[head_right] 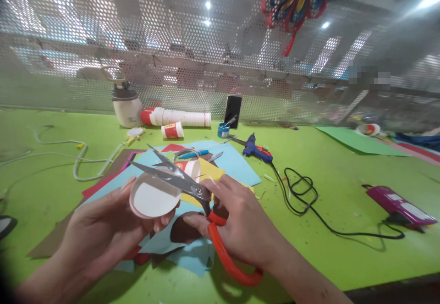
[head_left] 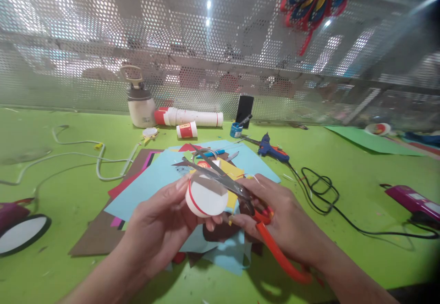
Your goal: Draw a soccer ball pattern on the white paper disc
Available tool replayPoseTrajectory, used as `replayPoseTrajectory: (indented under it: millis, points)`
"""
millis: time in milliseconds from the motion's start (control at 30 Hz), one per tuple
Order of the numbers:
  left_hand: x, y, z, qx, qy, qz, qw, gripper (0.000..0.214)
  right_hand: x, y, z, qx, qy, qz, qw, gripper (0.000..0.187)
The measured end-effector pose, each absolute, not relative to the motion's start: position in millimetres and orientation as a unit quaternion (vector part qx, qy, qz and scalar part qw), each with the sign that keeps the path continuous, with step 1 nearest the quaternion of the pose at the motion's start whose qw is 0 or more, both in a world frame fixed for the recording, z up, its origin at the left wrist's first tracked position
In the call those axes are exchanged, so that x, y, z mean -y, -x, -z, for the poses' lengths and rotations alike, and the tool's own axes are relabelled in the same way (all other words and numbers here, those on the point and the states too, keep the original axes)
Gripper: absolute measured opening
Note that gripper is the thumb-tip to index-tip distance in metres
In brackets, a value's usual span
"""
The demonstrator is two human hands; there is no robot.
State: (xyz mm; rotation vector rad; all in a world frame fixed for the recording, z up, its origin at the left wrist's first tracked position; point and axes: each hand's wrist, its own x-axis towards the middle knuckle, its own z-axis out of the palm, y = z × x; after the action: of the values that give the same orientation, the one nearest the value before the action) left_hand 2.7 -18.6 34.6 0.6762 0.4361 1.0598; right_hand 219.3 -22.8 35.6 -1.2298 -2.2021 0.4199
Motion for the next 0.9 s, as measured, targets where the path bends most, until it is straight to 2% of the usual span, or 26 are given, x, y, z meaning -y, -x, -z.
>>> replayPoseTrajectory:
  millis: [900]
  points:
    - [16.7, -2.1, -32.5, -0.193, -0.308, -0.475, 0.801, 0.025, 23.4, -221.3, -33.8, 0.816, 0.465, -0.180, 0.294, 0.037]
